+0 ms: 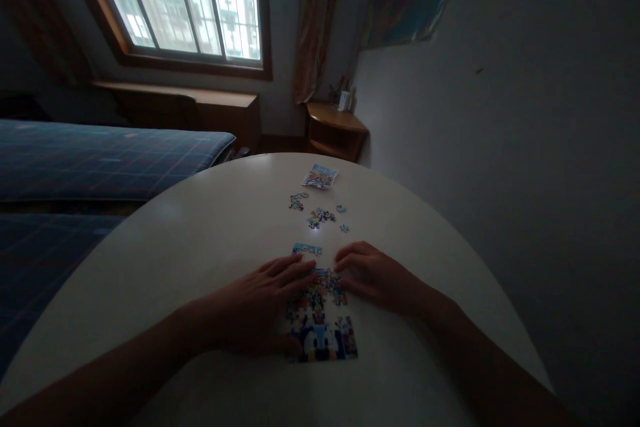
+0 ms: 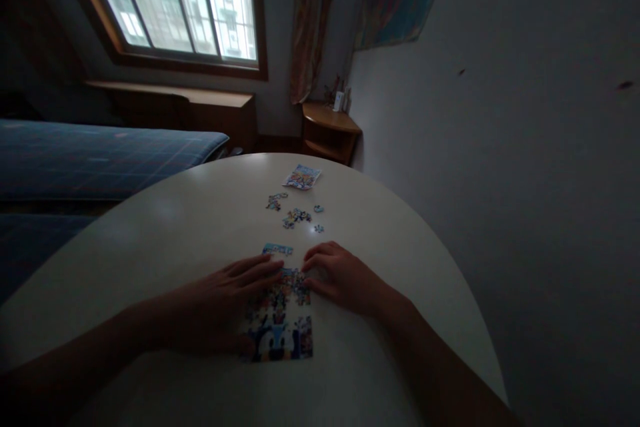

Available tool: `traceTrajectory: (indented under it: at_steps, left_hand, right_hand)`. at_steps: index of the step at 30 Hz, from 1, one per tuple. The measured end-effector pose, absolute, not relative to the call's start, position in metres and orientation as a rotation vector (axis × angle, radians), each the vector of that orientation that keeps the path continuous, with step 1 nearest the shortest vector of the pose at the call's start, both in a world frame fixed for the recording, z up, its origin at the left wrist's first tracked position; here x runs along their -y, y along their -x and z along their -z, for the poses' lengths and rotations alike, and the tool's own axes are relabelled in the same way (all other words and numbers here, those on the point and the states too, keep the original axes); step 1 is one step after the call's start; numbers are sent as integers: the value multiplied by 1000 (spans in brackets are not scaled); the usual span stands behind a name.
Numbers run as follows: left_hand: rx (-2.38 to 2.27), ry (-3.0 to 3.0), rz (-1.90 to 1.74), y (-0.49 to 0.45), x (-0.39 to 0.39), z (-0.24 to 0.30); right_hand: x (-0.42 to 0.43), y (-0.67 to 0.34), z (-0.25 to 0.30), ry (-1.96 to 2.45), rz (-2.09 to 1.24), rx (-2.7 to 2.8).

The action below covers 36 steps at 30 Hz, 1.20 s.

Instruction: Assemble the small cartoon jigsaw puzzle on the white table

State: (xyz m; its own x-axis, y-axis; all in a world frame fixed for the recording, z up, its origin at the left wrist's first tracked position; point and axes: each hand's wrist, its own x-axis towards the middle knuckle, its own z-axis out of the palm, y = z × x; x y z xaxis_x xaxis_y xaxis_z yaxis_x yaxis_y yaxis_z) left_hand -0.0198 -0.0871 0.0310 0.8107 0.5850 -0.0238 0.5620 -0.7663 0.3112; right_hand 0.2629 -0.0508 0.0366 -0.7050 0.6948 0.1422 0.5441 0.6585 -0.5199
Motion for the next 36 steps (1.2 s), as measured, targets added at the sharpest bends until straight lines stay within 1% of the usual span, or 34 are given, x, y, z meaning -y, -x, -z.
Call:
traceTrajectory:
  at_steps: [5, 13, 18, 24, 36]
  left_hand:
    - [-849, -2707, -123, 18, 90, -33]
    - [-927, -2640, 8, 15, 98, -39]
    - [-951, -2626, 6, 14, 102, -37]
    - [-937, -2632, 7, 15, 104, -36]
    - [-933, -2650, -7, 16, 103, -33]
  right_hand:
    - [55, -255, -36, 1106, -603, 2486]
    - [68, -239, -34, 1465, -584, 2300]
    - [73, -231, -31, 1632, -517, 2227]
    - [74, -227, -32, 1725, -531, 2198]
    - [73, -226, -41, 1772, -594, 2212]
